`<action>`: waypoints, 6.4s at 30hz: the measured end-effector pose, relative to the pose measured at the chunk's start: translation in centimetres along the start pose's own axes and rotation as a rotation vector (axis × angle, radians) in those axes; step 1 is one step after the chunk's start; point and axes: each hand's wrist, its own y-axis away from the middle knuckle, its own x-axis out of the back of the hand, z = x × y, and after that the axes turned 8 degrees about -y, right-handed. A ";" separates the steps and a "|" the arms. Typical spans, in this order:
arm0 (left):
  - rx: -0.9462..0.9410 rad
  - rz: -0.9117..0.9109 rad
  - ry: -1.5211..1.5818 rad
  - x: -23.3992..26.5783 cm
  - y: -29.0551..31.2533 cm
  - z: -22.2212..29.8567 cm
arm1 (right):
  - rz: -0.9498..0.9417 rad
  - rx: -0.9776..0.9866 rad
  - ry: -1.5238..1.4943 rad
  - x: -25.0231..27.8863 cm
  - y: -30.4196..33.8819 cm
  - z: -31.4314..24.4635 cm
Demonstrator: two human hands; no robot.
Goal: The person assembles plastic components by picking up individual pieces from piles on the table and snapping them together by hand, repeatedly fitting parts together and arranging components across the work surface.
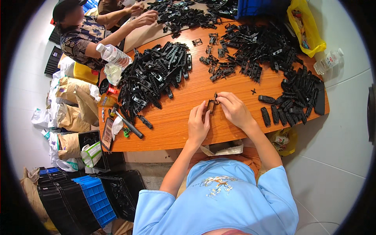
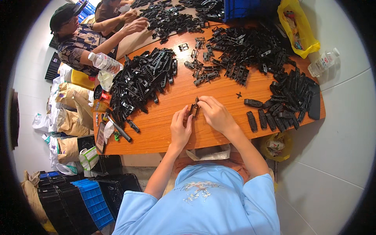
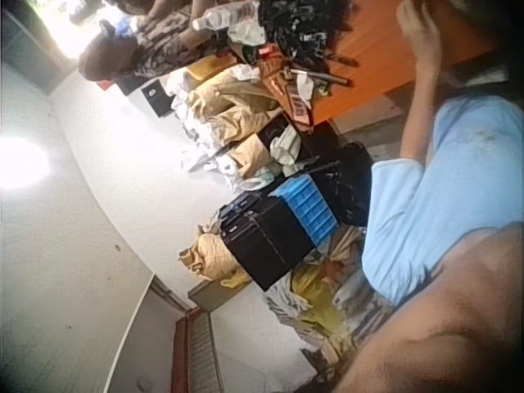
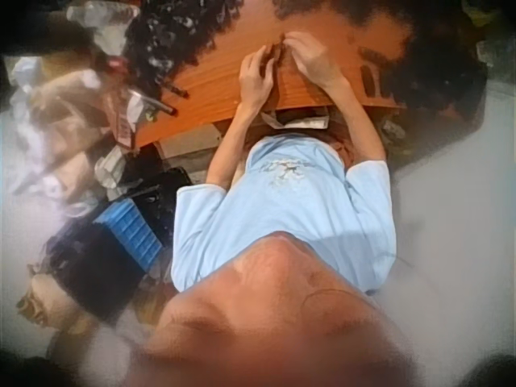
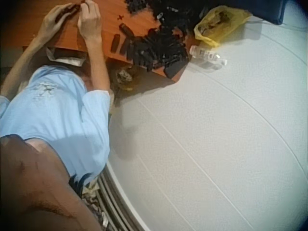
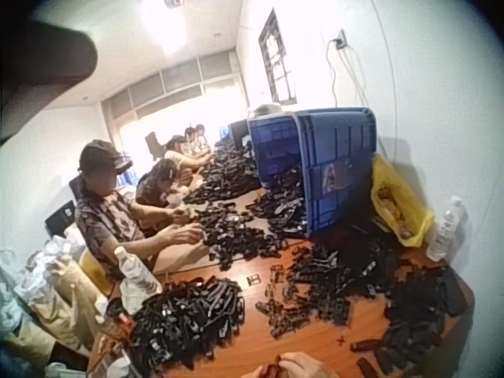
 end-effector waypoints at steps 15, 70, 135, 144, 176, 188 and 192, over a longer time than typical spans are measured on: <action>-0.285 -0.176 0.003 1.8 -2.9 -0.8 | -0.125 -0.070 0.202 2.3 4.1 0.1; -0.241 -0.420 0.155 -6.0 -9.5 9.1 | 0.323 -0.404 -0.341 9.0 9.1 -4.6; 0.139 -0.298 0.745 0.9 -2.7 7.5 | 0.497 -0.661 -1.146 6.5 4.5 -5.3; 0.096 -0.351 0.810 1.2 -2.6 7.6 | 0.478 -0.629 -1.076 7.0 4.6 -5.9; 0.307 -0.670 0.827 3.3 0.9 2.4 | 0.201 -0.726 -0.824 5.0 6.3 -6.9; 0.395 -0.629 1.057 2.2 2.0 0.5 | 0.198 -0.711 -0.675 4.5 6.4 -7.1; 0.337 -0.621 1.028 3.2 1.8 1.3 | 0.077 -0.496 -0.566 5.1 6.2 -7.2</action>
